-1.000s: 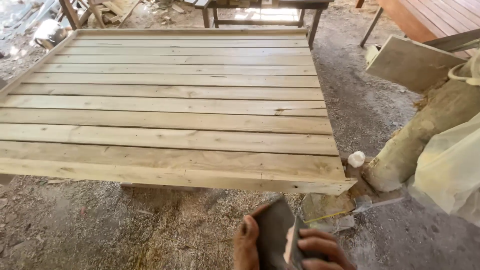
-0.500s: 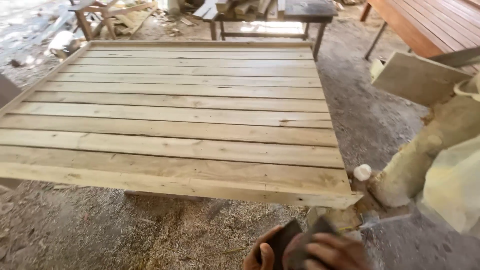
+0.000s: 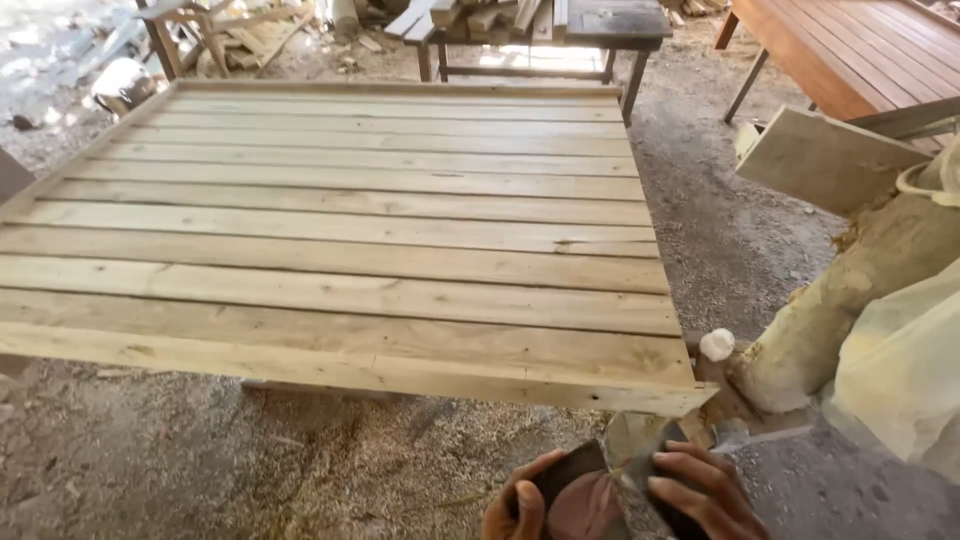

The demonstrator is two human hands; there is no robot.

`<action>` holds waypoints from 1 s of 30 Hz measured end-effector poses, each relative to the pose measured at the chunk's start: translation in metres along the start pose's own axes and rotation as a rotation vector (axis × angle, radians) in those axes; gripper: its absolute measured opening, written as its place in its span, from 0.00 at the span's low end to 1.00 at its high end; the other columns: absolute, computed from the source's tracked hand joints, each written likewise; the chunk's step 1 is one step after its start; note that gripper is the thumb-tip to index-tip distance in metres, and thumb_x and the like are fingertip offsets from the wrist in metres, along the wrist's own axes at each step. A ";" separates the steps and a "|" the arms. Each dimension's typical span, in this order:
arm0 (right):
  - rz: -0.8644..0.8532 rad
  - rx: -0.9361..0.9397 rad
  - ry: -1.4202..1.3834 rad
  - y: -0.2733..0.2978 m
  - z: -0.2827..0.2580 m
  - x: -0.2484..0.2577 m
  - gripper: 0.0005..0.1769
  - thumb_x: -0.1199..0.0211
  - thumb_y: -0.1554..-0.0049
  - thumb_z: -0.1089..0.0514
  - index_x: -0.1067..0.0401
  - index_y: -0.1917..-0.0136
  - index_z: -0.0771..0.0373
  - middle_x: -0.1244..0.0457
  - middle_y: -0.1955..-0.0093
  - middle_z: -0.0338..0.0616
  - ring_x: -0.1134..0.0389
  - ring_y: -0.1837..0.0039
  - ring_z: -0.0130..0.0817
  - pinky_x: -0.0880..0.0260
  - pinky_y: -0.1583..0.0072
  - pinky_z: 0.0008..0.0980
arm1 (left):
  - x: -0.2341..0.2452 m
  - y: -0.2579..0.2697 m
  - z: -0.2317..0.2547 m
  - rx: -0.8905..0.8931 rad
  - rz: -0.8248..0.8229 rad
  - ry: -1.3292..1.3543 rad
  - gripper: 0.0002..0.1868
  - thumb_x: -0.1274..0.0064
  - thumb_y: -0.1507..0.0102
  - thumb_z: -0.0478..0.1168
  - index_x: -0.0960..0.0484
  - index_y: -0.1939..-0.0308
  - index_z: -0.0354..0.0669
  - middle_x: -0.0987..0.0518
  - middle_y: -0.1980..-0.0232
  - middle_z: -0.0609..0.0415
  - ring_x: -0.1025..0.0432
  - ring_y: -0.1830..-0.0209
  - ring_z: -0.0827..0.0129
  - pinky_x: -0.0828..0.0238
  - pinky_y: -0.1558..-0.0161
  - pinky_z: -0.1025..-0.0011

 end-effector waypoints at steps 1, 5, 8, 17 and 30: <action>-0.023 0.073 0.117 -0.015 -0.020 0.005 0.12 0.32 0.48 0.53 0.25 0.49 0.52 0.33 0.41 0.44 0.32 0.33 0.47 0.32 0.35 0.48 | -0.008 0.009 0.019 -0.110 0.004 -0.178 0.39 0.59 0.33 0.64 0.19 0.38 0.31 0.15 0.44 0.38 0.17 0.41 0.55 0.24 0.39 0.60; -0.100 0.195 0.260 -0.014 -0.067 -0.023 0.14 0.32 0.49 0.51 0.24 0.48 0.44 0.34 0.42 0.34 0.33 0.34 0.42 0.33 0.38 0.50 | -0.036 0.024 0.093 -0.388 -0.071 -0.385 0.38 0.59 0.30 0.63 0.18 0.39 0.29 0.15 0.44 0.37 0.17 0.40 0.54 0.25 0.38 0.61; -0.210 0.256 0.250 0.008 -0.063 -0.040 0.15 0.34 0.49 0.51 0.23 0.47 0.41 0.35 0.39 0.31 0.33 0.33 0.39 0.34 0.41 0.53 | -0.039 0.029 0.113 -0.406 -0.043 -0.326 0.37 0.58 0.30 0.62 0.19 0.39 0.28 0.13 0.44 0.36 0.17 0.42 0.54 0.24 0.39 0.62; -0.424 0.277 0.224 0.049 -0.046 -0.062 0.18 0.37 0.47 0.48 0.23 0.42 0.38 0.34 0.35 0.34 0.36 0.30 0.39 0.39 0.44 0.58 | 0.009 0.030 0.127 -0.386 0.121 -0.190 0.36 0.56 0.31 0.61 0.20 0.39 0.29 0.14 0.44 0.35 0.17 0.44 0.52 0.21 0.41 0.60; -0.077 0.153 0.151 -0.018 -0.025 0.006 0.18 0.30 0.50 0.48 0.26 0.47 0.49 0.34 0.39 0.38 0.34 0.32 0.43 0.34 0.34 0.46 | 0.016 0.008 0.017 0.173 0.093 0.326 0.33 0.59 0.34 0.58 0.20 0.39 0.33 0.16 0.42 0.40 0.20 0.42 0.56 0.23 0.39 0.60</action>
Point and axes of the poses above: each hand's wrist, its own y-axis away from the middle knuckle, its own x-axis out of the back of the hand, z = x × y, the point moved 8 cm from there along -y, towards the middle knuckle
